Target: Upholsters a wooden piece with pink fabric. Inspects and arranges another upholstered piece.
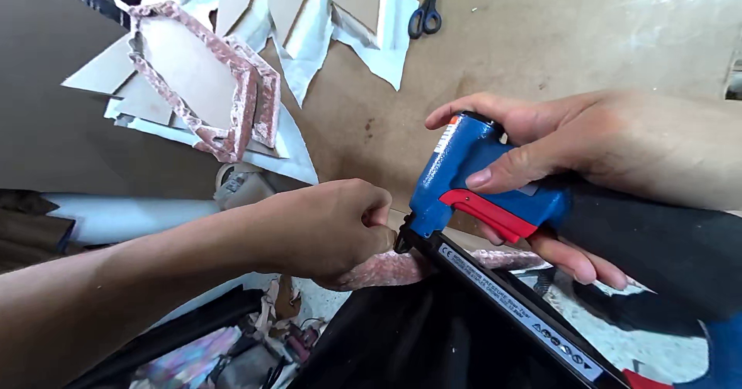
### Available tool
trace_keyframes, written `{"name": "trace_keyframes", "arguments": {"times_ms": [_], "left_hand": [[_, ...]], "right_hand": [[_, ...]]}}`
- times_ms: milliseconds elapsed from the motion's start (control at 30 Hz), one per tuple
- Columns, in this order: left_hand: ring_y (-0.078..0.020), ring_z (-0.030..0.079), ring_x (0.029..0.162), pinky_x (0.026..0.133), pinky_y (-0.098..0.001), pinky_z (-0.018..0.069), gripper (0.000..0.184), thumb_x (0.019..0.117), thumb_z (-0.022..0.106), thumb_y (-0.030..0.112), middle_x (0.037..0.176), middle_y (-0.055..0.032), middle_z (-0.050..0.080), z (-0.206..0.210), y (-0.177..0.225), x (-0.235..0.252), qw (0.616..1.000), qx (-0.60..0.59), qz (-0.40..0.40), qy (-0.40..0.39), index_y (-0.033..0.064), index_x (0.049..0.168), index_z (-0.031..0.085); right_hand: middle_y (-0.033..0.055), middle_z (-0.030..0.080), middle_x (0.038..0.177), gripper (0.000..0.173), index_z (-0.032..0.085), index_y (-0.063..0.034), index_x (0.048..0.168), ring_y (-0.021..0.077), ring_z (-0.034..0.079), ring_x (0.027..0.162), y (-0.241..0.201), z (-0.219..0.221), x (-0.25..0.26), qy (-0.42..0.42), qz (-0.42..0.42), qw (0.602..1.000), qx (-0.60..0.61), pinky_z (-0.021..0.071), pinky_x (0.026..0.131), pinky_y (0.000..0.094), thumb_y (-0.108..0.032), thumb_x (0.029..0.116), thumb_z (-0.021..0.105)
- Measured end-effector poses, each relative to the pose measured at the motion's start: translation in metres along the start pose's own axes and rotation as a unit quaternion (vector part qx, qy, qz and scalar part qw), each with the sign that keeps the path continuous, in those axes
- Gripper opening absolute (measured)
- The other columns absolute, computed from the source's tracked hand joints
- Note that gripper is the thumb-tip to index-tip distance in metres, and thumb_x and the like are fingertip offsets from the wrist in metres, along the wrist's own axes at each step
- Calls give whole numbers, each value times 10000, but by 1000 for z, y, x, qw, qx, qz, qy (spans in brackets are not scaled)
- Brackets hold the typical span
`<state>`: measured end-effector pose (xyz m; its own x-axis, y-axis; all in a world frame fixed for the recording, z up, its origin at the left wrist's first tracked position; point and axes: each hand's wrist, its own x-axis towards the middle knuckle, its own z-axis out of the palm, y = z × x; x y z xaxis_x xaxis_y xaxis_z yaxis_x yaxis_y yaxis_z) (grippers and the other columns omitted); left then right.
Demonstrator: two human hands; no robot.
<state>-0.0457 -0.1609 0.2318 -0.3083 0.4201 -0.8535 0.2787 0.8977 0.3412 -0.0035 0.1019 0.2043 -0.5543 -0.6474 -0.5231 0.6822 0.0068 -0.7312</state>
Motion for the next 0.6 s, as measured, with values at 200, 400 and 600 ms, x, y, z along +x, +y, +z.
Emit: {"name": "trace_keyframes", "arguments": {"times_ms": [200,400,600], "left_hand": [[-79,592,582,480,-267,498,202,1030,611,368,742,33,619,-1,-3,2,999,-35,3,-14,202,918,589],[6,663,746,649,-224,587,316,1017,556,538,833,133,696,-24,-20,-3,979,25,195,52,262,1061,704],[-70,602,590,495,-216,502,207,1022,628,244,703,-3,639,-49,-27,13,956,-75,271,-82,88,899,688]], "right_hand": [[258,674,937,525,316,-299,1525,377,654,470,2,3,-1,5,2,1000,-1,561,414,602,-133,1061,496],[7,672,795,885,240,-452,1581,181,613,462,43,-15,-12,280,-49,878,-385,567,395,421,-166,865,673],[162,701,933,875,439,-220,1544,382,668,655,177,-64,42,401,-107,685,-599,523,531,596,-123,735,756]]}}
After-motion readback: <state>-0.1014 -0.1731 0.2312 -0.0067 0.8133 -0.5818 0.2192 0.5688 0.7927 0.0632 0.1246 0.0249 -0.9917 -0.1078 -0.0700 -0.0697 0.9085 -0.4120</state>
